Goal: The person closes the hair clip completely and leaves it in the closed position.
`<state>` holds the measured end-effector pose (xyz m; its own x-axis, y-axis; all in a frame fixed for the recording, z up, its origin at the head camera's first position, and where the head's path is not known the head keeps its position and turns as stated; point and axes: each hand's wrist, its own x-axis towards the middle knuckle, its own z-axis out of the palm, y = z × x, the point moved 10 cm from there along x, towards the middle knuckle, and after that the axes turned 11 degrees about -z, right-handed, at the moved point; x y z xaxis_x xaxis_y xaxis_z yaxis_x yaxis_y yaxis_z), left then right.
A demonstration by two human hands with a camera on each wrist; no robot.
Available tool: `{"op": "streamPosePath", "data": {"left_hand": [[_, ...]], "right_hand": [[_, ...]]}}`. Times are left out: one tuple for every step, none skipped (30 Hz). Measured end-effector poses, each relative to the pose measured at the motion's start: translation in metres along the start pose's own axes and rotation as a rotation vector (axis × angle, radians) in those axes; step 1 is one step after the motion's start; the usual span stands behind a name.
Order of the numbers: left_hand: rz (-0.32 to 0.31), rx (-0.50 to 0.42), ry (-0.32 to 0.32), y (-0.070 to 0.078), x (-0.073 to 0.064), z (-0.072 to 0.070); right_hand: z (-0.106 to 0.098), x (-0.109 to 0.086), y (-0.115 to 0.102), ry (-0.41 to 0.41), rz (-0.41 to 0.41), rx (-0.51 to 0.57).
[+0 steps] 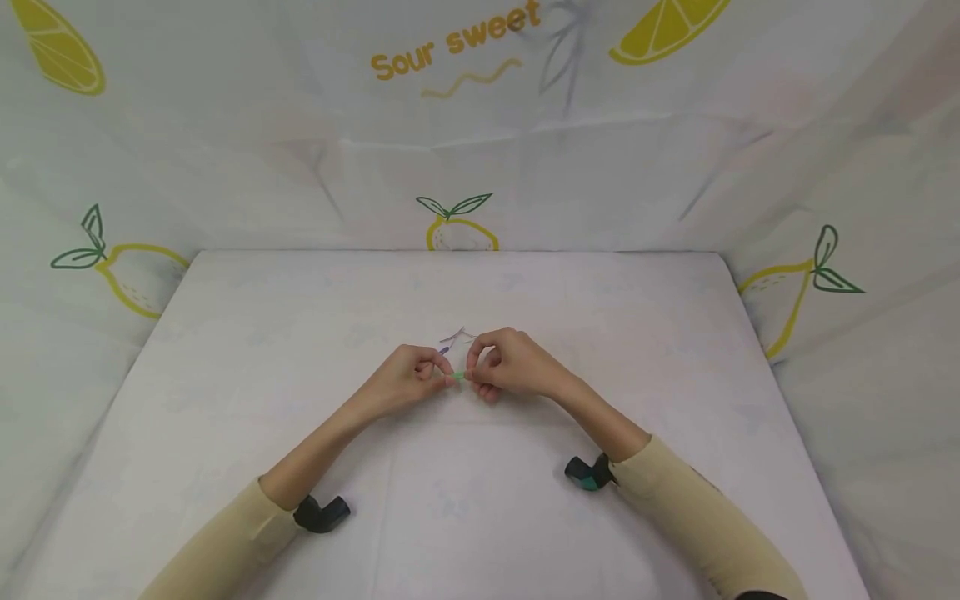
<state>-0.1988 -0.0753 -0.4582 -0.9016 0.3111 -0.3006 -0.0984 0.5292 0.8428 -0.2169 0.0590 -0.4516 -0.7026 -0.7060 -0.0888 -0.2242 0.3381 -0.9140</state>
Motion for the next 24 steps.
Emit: {"op": "streamPosePath", "data": {"left_hand": [[0.005,-0.001,0.0,0.0,0.0,0.0],[0.01,0.0,0.0,0.0,0.0,0.0],[0.016,0.001,0.001,0.001,0.0,0.0],[0.022,0.003,0.002,0.001,-0.001,0.0],[0.025,0.005,0.003,0.001,-0.001,0.0],[0.029,0.006,0.005,0.001,-0.001,0.0],[0.032,0.007,0.009,0.002,-0.001,-0.001],[0.036,0.008,0.013,0.002,-0.001,-0.001],[0.039,0.005,0.018,0.003,-0.002,-0.001],[0.039,0.004,0.024,0.003,-0.002,-0.002],[0.04,0.003,0.033,0.004,-0.003,-0.003],[0.04,0.001,0.043,0.004,-0.004,-0.004],[0.037,-0.003,0.055,0.005,-0.005,-0.005],[0.031,-0.008,0.068,0.005,-0.005,-0.006],[0.026,-0.013,0.082,0.005,-0.006,-0.008],[0.022,-0.014,0.097,0.005,-0.007,-0.009],[0.018,-0.016,0.11,0.004,-0.008,-0.01],[0.016,-0.022,0.119,0.004,-0.008,-0.011],[0.016,-0.029,0.124,0.005,-0.009,-0.011],[0.021,-0.036,0.125,0.005,-0.009,-0.011],[0.029,-0.041,0.124,0.006,-0.009,-0.011],[0.038,-0.046,0.123,0.007,-0.009,-0.011],[0.049,-0.055,0.121,0.008,-0.009,-0.011],[0.06,-0.062,0.122,0.009,-0.009,-0.011]], "right_hand": [[0.0,0.0,0.0,0.001,-0.003,0.002],[0.0,0.0,0.0,0.003,-0.007,0.002],[0.0,-0.001,0.0,0.006,-0.013,-0.001],[-0.001,-0.001,0.0,0.009,-0.021,-0.005],[-0.001,-0.001,-0.001,0.013,-0.026,-0.009],[-0.001,-0.002,-0.002,0.015,-0.037,-0.015],[-0.001,-0.002,-0.002,0.021,-0.045,-0.017],[-0.002,-0.002,-0.002,0.026,-0.052,-0.016],[-0.002,-0.002,-0.002,0.032,-0.057,-0.013],[-0.002,-0.003,-0.002,0.037,-0.06,-0.007],[-0.002,-0.003,-0.002,0.042,-0.064,-0.003],[-0.002,-0.003,-0.002,0.048,-0.069,0.001],[-0.002,-0.003,-0.002,0.056,-0.072,0.008],[-0.002,-0.003,-0.002,0.062,-0.078,0.011],[-0.003,-0.003,-0.003,0.069,-0.085,0.015],[-0.003,-0.003,-0.003,0.077,-0.092,0.018],[-0.004,-0.003,-0.004,0.084,-0.1,0.021],[-0.004,-0.003,-0.004,0.09,-0.106,0.028],[-0.004,-0.004,-0.005,0.097,-0.111,0.033],[-0.005,-0.004,-0.006,0.104,-0.116,0.04],[-0.006,-0.005,-0.007,0.11,-0.117,0.046],[-0.006,-0.006,-0.007,0.115,-0.118,0.049],[-0.007,-0.006,-0.008,0.122,-0.118,0.051],[-0.007,-0.007,-0.008,0.128,-0.117,0.051]]}}
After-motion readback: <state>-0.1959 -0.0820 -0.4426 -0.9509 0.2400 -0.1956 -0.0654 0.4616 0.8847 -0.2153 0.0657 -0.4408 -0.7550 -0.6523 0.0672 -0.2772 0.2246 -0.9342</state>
